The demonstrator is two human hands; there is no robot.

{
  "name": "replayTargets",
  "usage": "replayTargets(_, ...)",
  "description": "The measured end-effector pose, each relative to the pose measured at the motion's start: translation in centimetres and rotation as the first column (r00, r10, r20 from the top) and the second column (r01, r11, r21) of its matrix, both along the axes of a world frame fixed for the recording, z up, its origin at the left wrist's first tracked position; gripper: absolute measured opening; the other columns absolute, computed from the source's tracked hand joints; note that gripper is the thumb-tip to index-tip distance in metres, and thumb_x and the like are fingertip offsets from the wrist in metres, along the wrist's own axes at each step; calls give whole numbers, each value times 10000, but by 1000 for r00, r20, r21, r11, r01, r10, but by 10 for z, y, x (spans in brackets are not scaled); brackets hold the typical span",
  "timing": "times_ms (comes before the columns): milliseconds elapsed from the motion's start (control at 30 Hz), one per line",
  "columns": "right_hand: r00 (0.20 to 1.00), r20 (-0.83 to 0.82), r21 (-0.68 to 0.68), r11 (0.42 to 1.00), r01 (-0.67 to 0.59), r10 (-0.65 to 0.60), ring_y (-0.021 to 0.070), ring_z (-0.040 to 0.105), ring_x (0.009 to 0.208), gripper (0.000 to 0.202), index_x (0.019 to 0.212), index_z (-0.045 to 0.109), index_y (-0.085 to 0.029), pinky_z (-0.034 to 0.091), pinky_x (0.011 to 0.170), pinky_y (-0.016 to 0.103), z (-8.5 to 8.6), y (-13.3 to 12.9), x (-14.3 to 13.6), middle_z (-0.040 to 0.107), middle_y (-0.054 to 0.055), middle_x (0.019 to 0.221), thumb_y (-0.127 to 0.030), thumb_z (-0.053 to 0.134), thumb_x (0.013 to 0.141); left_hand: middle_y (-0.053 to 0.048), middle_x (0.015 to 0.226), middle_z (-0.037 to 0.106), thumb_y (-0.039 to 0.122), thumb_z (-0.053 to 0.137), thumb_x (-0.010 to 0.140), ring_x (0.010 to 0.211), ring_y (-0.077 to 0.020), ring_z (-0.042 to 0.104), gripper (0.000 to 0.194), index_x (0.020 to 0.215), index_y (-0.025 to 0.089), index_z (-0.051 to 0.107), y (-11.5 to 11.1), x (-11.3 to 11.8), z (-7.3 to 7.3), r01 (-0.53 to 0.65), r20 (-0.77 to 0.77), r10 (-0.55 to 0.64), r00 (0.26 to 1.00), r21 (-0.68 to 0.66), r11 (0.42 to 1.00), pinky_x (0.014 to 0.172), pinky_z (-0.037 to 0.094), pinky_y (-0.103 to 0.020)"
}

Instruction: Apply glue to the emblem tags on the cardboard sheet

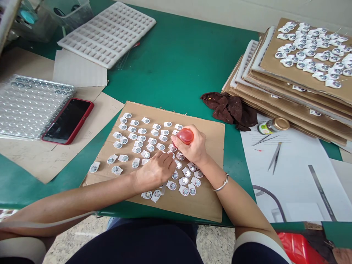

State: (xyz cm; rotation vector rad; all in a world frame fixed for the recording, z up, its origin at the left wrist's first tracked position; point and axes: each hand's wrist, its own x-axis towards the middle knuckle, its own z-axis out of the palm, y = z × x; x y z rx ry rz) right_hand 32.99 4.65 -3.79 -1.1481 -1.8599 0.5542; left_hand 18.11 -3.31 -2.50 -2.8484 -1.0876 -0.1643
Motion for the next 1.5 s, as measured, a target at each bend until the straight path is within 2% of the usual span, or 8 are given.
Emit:
replayTargets(267, 1000, 15, 18, 1000, 21, -22, 161, 605, 623, 273, 796, 532, -214, 512, 589, 316, -1, 2, 2, 645, 11, 703, -436, 669, 716, -76, 636, 558, -26, 374, 753, 612, -197, 517, 203, 682, 135, 475, 0, 0, -2, 3, 33, -4, 999, 43, 999, 541, 369, -315)
replayTargets(667, 999, 42, 29, 999, 16, -17, 152, 593, 608, 270, 790, 528, -219, 494, 577, 298, 1, 2, 4, 634, -3, 693, -429, 675, 707, -83, 652, 548, -14, 372, 757, 618, -208, 517, 203, 682, 134, 490, 1, -3, -6, 14, 79, -16, 997, 30, 999, 546, 379, -329)
replayTargets(767, 999, 47, 23, 1000, 15, -16, 149, 591, 612, 274, 789, 523, -225, 490, 577, 293, 2, 2, 4, 631, -7, 699, -438, 672, 706, -92, 677, 554, -22, 381, 732, 626, -210, 518, 194, 702, 129, 500, 4, -5, -4, 4, 95, -1, 995, -34, 999, 546, 393, -331)
replayTargets(900, 998, 61, 31, 999, 17, -19, 149, 590, 610, 287, 783, 514, -225, 491, 583, 293, 2, 2, 5, 630, -7, 695, -454, 667, 701, -97, 723, 566, 4, 410, 722, 664, -190, 512, 159, 705, 125, 512, 10, -12, 0, -3, 150, 31, 988, -185, 983, 585, 416, -314)
replayTargets(1067, 997, 71, 51, 999, 3, -7, 150, 592, 612, 288, 795, 514, -223, 490, 580, 289, 2, 2, 5, 632, -5, 697, -438, 677, 694, -52, 662, 540, 45, 420, 725, 600, -141, 462, 137, 682, 133, 516, 21, -22, 3, -14, 288, 127, 949, -364, 931, 556, 388, -274)
replayTargets(1267, 993, 96, 77, 994, -72, 65, 140, 596, 618, 275, 803, 511, -217, 493, 592, 281, 6, 1, 4, 632, -11, 696, -402, 682, 691, -4, 595, 527, 59, 428, 743, 539, -87, 446, 152, 671, 128, 542, 37, -29, 8, 27, 461, 279, 843, -553, 833, 524, 354, -229)
replayTargets(1400, 983, 120, 28, 989, -142, 138, 138, 602, 635, 272, 799, 520, -218, 497, 613, 285, 13, -1, 3, 639, -15, 706, -411, 679, 692, 16, 556, 517, 94, 481, 724, 508, -61, 422, 143, 601, 126, 546, 50, -30, 12, -14, 434, 420, 797, -682, 731, 494, 327, -198)
replayTargets(1500, 986, 109, -9, 992, -123, 123, 152, 617, 675, 274, 809, 544, -218, 507, 642, 302, 19, -7, 8, 651, -8, 742, -408, 692, 680, 9, 570, 547, 126, 515, 703, 529, -70, 461, 115, 611, 122, 584, 58, -30, 12, -46, 379, 500, 779, -760, 648, 486, 332, -194)
